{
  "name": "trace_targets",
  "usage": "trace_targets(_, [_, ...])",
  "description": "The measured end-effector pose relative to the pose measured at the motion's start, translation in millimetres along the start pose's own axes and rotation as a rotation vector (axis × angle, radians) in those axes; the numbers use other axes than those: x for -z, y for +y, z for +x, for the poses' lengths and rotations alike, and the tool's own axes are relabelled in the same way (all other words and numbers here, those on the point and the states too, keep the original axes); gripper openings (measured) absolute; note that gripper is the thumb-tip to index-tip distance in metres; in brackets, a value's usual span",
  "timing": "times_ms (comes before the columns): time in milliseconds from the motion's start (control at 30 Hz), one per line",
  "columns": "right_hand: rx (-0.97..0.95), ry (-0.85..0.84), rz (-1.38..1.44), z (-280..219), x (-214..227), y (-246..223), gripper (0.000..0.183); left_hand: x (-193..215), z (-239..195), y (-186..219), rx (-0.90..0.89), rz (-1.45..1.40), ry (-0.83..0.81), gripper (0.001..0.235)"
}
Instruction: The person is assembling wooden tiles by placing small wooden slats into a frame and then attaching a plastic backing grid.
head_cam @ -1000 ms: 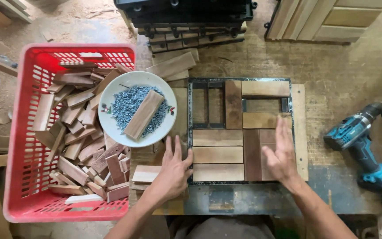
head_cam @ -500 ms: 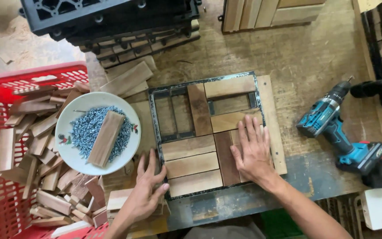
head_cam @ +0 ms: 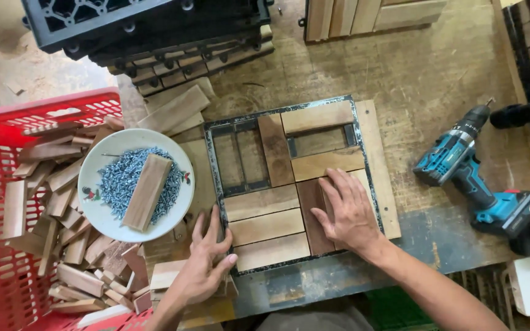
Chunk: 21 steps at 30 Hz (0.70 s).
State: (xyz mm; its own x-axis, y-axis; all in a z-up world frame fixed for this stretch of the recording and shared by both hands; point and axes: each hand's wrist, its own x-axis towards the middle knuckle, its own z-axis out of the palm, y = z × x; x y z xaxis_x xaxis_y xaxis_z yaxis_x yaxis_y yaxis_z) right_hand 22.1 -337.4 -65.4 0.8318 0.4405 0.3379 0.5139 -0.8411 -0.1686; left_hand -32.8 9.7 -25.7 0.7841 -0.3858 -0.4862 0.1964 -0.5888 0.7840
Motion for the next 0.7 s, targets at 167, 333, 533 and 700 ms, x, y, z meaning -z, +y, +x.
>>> trace_targets(167, [0.014,0.004,-0.036,6,-1,5,0.060,7,0,-8,-0.012,-0.121,0.019,0.059])
trace_targets(333, [0.016,-0.015,-0.063,1,0,3,0.060,1,4,14,0.053,0.080,-0.041,0.034])
trace_targets(533, [-0.132,-0.384,0.024,6,-2,-23,0.085,-37,10,6,0.085,0.637,0.086,0.070])
trace_targets(700, [-0.064,-0.412,-0.016,17,-28,-52,0.076,-93,67,-18,-0.196,1.029,0.501,0.161])
